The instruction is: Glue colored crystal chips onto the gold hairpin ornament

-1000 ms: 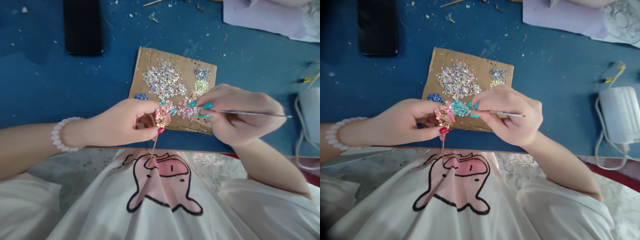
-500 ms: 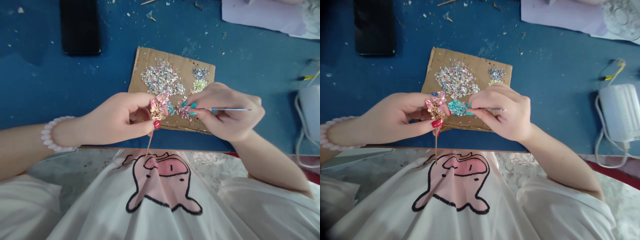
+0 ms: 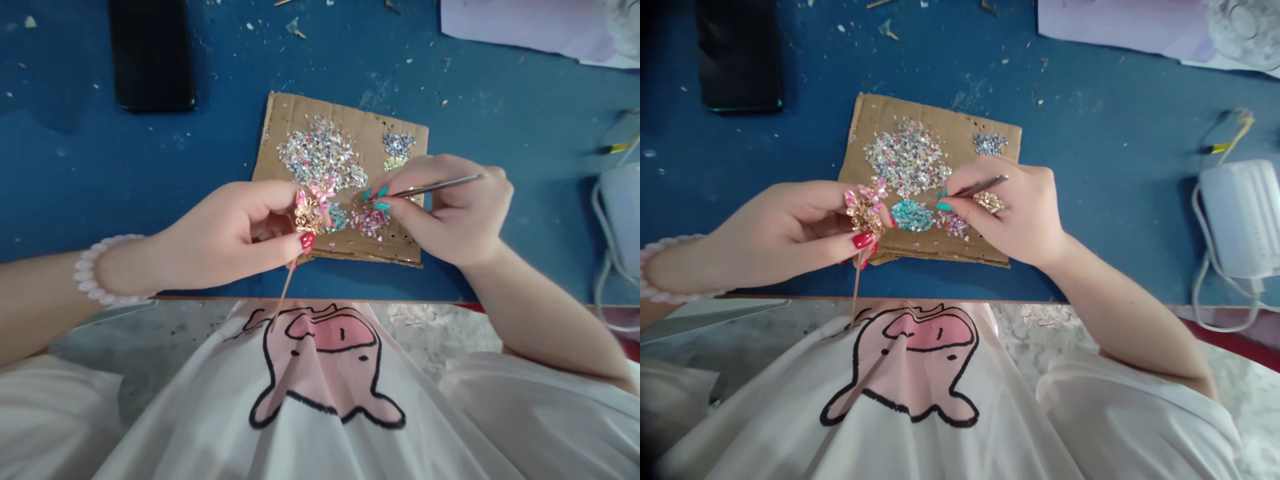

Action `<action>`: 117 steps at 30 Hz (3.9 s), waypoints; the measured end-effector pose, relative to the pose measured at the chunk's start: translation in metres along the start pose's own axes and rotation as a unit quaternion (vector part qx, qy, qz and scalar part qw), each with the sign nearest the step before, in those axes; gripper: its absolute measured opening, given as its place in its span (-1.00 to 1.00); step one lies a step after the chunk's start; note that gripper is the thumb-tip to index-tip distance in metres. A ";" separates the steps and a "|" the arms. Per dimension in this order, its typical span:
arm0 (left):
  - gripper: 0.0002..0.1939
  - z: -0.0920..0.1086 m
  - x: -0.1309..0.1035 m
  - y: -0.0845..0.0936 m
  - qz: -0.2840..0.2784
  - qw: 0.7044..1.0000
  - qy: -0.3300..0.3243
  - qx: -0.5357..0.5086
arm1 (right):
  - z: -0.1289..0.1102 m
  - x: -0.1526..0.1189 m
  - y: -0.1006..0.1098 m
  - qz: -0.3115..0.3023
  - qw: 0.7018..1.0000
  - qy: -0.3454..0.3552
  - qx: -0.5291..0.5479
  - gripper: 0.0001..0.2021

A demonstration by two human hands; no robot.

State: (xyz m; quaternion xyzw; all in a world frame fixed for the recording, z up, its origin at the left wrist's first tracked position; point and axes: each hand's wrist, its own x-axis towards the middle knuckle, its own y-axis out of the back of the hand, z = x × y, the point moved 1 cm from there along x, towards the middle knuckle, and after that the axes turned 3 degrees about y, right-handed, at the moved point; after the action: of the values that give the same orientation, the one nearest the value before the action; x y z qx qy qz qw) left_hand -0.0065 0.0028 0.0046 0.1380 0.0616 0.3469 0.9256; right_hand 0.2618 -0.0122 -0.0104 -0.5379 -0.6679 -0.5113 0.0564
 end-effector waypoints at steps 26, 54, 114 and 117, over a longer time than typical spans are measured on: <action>-0.75 0.007 0.002 0.003 0.021 0.997 0.054 -0.045 | 0.005 0.003 0.003 -0.035 0.999 -0.020 -0.009 -0.88; -0.73 0.005 -0.001 0.006 0.050 0.992 0.096 -0.068 | 0.011 0.000 0.002 -0.031 0.999 -0.023 -0.028 -0.83; -0.90 -0.013 0.015 0.024 0.110 0.993 -0.023 -0.031 | 0.009 0.010 -0.017 0.042 0.994 -0.101 -0.016 -0.92; -0.91 -0.009 0.016 0.022 0.106 0.994 -0.025 -0.018 | 0.008 0.009 -0.020 0.035 0.993 -0.110 -0.032 -0.91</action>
State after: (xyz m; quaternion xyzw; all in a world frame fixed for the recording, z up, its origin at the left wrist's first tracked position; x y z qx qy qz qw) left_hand -0.0104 0.0310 0.0020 0.1355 0.0170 0.4407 0.8872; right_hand 0.2462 0.0014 -0.0210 -0.6152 -0.6344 -0.4677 -0.0166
